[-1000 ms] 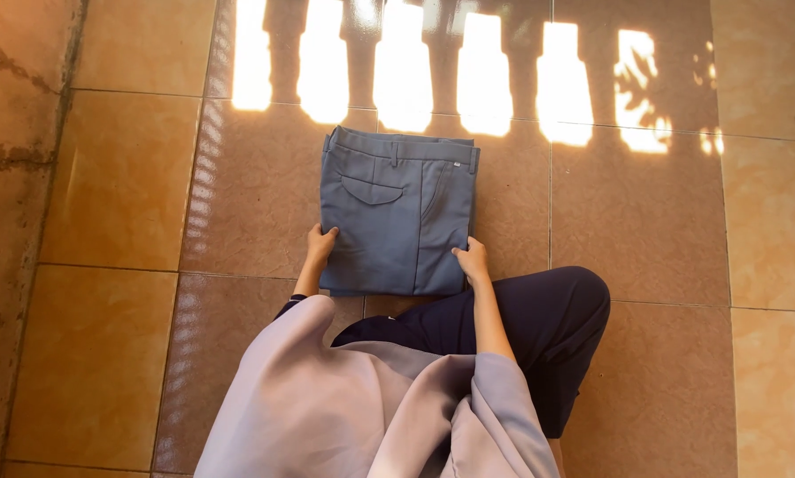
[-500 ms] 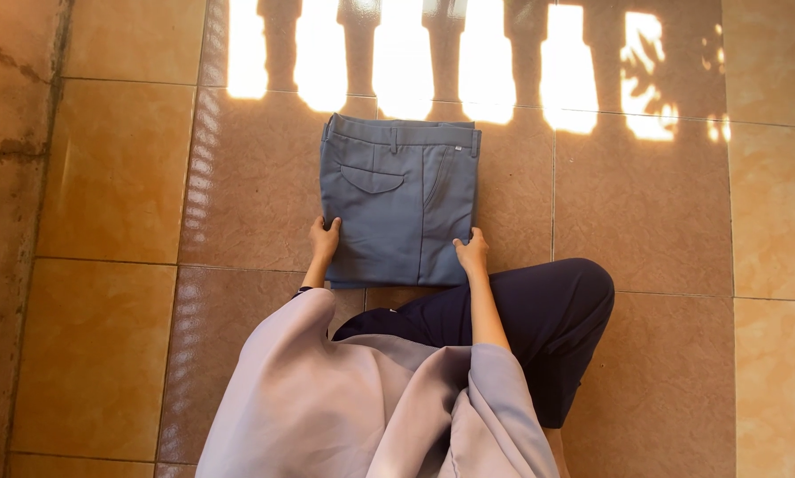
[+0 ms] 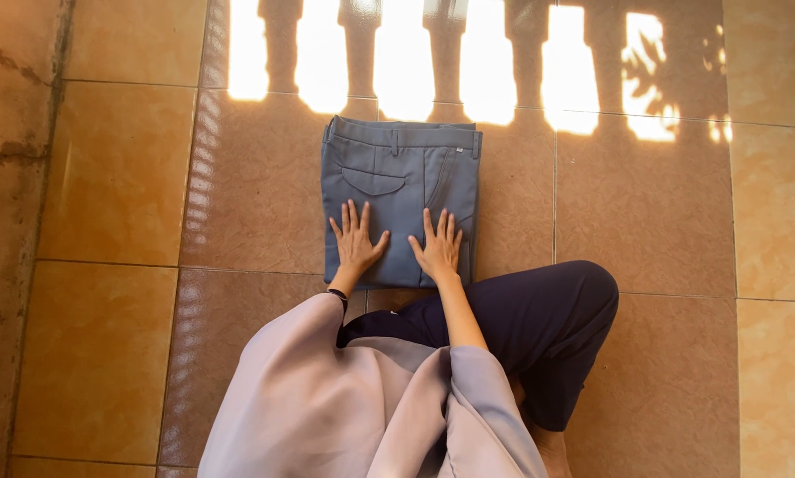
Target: Folding multiple pairs of grey trousers into neat rectangles while sitting on the floor.
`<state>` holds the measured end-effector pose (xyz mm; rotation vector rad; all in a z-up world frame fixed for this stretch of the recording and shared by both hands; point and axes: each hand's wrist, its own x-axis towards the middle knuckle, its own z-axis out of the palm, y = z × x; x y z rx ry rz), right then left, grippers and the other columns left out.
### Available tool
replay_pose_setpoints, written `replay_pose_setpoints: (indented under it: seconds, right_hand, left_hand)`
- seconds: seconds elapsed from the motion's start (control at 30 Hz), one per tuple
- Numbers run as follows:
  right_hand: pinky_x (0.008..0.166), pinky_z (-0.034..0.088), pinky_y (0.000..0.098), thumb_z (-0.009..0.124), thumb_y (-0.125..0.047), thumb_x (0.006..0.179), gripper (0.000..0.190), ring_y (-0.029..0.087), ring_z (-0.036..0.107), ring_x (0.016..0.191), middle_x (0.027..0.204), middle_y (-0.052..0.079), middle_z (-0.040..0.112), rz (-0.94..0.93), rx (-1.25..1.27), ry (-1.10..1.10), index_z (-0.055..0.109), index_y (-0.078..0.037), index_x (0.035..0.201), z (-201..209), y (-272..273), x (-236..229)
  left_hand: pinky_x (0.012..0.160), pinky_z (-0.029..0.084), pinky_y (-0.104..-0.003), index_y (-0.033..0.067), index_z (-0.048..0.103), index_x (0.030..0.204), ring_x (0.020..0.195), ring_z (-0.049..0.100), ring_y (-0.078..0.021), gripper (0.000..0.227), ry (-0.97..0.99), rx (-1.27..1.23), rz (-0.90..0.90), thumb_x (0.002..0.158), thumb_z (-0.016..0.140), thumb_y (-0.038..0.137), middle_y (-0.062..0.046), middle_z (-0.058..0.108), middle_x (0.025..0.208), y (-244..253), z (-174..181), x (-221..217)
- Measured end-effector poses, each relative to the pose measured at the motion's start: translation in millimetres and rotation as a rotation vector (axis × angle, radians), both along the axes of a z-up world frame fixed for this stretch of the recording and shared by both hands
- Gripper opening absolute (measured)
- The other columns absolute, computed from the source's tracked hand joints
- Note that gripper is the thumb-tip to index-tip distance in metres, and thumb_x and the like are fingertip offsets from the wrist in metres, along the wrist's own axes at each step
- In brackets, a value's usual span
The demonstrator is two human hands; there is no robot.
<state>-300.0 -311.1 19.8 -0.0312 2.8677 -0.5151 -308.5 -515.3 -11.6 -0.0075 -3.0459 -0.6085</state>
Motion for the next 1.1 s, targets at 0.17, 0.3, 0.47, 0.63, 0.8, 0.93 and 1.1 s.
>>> replay_pose_setpoints:
  seconds: [0.17, 0.3, 0.47, 0.63, 0.8, 0.93, 1.1]
  right_hand:
    - [0.122, 0.009, 0.0661, 0.037, -0.061, 0.105, 0.075, 0.036, 0.008, 0.158, 0.172, 0.016, 0.009, -0.01, -0.072, -0.185, 0.01, -0.029, 0.167, 9.0, 13.2, 4.4]
    - [0.122, 0.011, 0.0653, 0.037, -0.065, 0.103, 0.076, 0.032, 0.008, 0.159, 0.173, 0.011, 0.008, -0.021, -0.056, -0.169, 0.01, -0.033, 0.166, -7.6, 15.4, 5.0]
    - [0.122, 0.014, 0.0654, 0.039, -0.065, 0.102, 0.076, 0.033, 0.011, 0.158, 0.172, 0.011, 0.011, -0.019, -0.073, -0.122, 0.013, -0.033, 0.166, -19.2, 18.3, 5.0]
    - [0.122, 0.014, 0.0653, 0.04, -0.063, 0.103, 0.074, 0.033, 0.011, 0.158, 0.172, 0.011, 0.012, -0.026, -0.082, -0.099, 0.014, -0.034, 0.166, -24.8, 20.0, 6.4]
    - [0.121, 0.02, 0.0641, 0.041, -0.059, 0.104, 0.072, 0.034, 0.013, 0.158, 0.172, 0.013, 0.015, -0.019, -0.085, -0.108, 0.017, -0.032, 0.166, -21.1, 21.4, 6.3]
    - [0.12, 0.023, 0.0633, 0.044, -0.058, 0.103, 0.072, 0.033, 0.015, 0.158, 0.171, 0.013, 0.017, -0.02, -0.088, -0.109, 0.019, -0.032, 0.165, -23.7, 23.9, 3.8]
    - [0.118, 0.027, 0.0652, 0.051, -0.048, 0.102, 0.07, 0.038, 0.026, 0.154, 0.161, 0.02, 0.038, -0.05, -0.152, 0.01, 0.025, -0.028, 0.165, -17.9, 27.0, -1.4]
  left_hand:
    - [0.121, 0.003, -0.064, 0.0205, 0.033, 0.162, 0.158, 0.014, -0.0343, 0.083, -0.024, -0.035, 0.015, 0.093, 0.048, 0.064, -0.02, 0.022, 0.169, 4.7, -18.8, 3.5]
    - [0.121, 0.003, -0.065, 0.0238, 0.031, 0.162, 0.158, 0.013, -0.0325, 0.085, -0.034, -0.072, 0.022, 0.091, 0.046, 0.068, -0.018, 0.018, 0.17, 4.6, -30.8, 2.1]
    - [0.121, 0.003, -0.065, 0.0248, 0.029, 0.163, 0.159, 0.012, -0.0323, 0.085, -0.041, -0.084, 0.021, 0.091, 0.045, 0.068, -0.017, 0.017, 0.171, 3.5, -35.6, 0.6]
    - [0.121, 0.003, -0.065, 0.0245, 0.03, 0.163, 0.159, 0.011, -0.0322, 0.085, -0.041, -0.087, 0.026, 0.091, 0.046, 0.067, -0.017, 0.017, 0.17, 4.5, -35.7, 1.6]
    - [0.121, 0.005, -0.066, 0.0233, 0.031, 0.162, 0.158, 0.013, -0.0339, 0.083, -0.024, -0.077, 0.024, 0.092, 0.047, 0.064, -0.019, 0.018, 0.17, 5.3, -33.9, 1.5]
    - [0.12, 0.005, -0.067, 0.0233, 0.031, 0.162, 0.158, 0.013, -0.0346, 0.082, -0.02, -0.062, 0.029, 0.092, 0.046, 0.064, -0.019, 0.018, 0.17, 8.9, -38.9, -0.1]
    - [0.117, 0.011, -0.071, 0.0184, 0.036, 0.16, 0.155, 0.019, -0.042, 0.081, 0.082, 0.083, 0.019, 0.091, 0.054, 0.057, -0.026, 0.022, 0.167, 36.8, -38.9, -6.3]
